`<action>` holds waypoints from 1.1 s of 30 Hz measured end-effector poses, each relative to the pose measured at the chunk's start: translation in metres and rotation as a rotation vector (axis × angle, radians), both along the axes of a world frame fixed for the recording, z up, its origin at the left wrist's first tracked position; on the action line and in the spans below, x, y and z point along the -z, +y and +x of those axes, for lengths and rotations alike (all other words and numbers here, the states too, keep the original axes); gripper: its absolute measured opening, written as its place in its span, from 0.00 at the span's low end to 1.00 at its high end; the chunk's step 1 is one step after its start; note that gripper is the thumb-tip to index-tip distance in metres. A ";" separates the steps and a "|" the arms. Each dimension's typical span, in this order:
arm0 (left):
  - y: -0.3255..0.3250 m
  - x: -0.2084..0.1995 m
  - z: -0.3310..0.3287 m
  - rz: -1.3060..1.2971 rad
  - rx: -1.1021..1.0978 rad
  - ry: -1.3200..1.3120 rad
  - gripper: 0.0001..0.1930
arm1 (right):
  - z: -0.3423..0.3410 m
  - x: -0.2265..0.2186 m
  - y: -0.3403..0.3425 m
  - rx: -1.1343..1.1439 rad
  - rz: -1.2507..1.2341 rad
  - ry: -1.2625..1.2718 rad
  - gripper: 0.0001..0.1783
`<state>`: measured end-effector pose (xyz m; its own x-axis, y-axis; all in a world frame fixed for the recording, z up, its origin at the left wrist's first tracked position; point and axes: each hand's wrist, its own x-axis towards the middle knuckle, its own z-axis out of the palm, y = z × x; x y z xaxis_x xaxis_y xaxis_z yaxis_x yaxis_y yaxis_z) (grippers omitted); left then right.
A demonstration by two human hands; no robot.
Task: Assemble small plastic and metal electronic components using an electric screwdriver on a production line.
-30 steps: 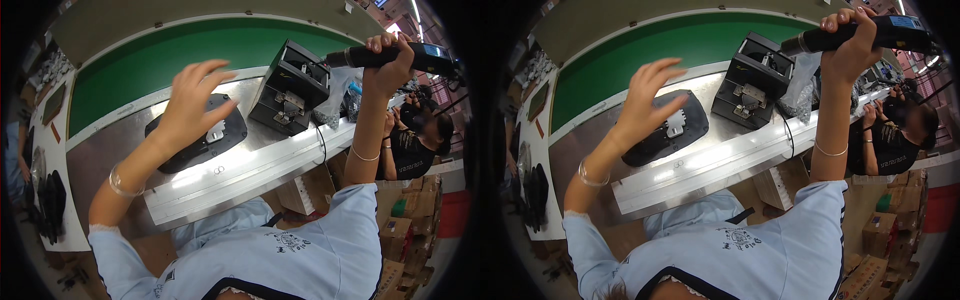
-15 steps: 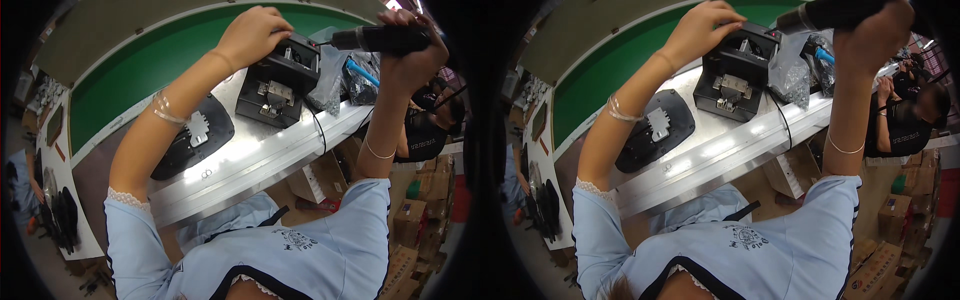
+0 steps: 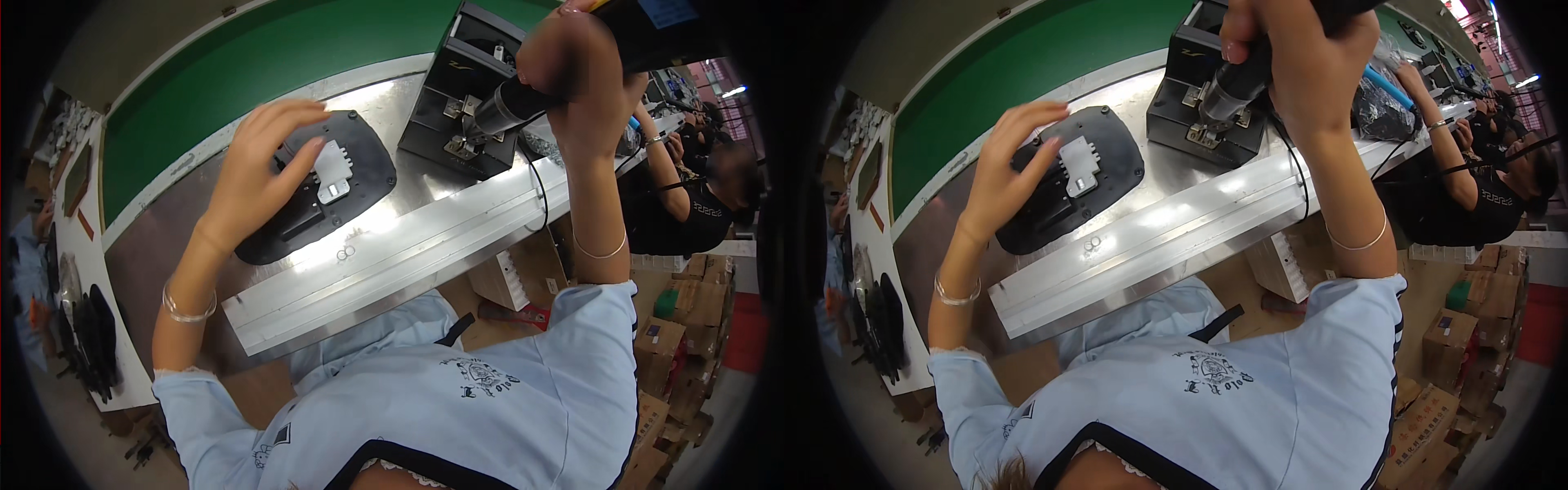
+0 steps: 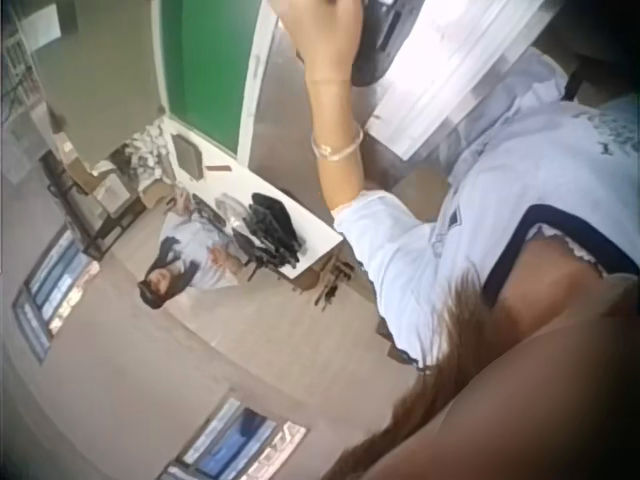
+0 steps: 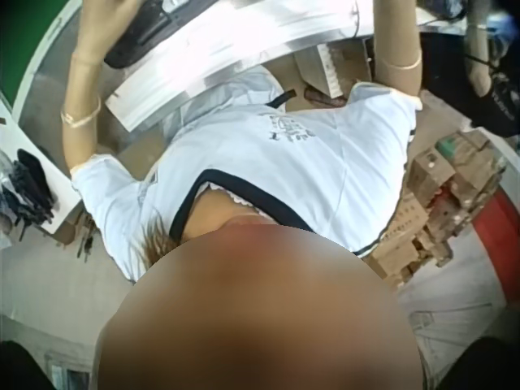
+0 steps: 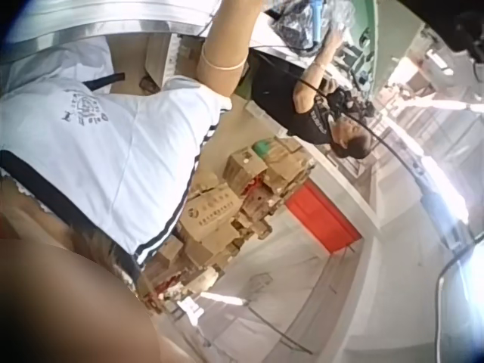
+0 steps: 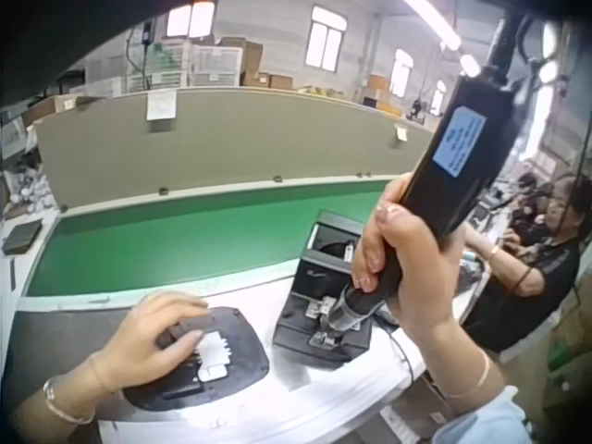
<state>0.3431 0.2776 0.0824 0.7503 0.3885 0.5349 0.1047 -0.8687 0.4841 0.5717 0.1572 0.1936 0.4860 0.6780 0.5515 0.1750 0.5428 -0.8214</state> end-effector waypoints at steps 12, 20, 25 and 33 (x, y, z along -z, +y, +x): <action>-0.021 0.014 -0.040 -0.086 -0.064 0.075 0.11 | -0.019 0.016 0.015 0.153 0.049 -0.174 0.09; -0.019 0.031 -0.021 -0.025 -0.040 0.138 0.14 | 0.002 0.026 0.009 0.080 0.045 -0.126 0.04; -0.016 0.041 -0.020 -0.033 -0.035 0.126 0.14 | 0.000 0.022 0.007 0.067 -0.006 -0.143 0.04; -0.016 0.044 -0.021 -0.050 -0.036 0.080 0.12 | -0.038 0.041 0.029 -0.307 0.111 -0.044 0.13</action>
<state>0.3221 0.2612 0.0385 0.7745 0.4412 0.4533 0.1755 -0.8384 0.5160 0.5337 0.1861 0.1529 0.2422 0.7239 0.6460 0.0236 0.6613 -0.7498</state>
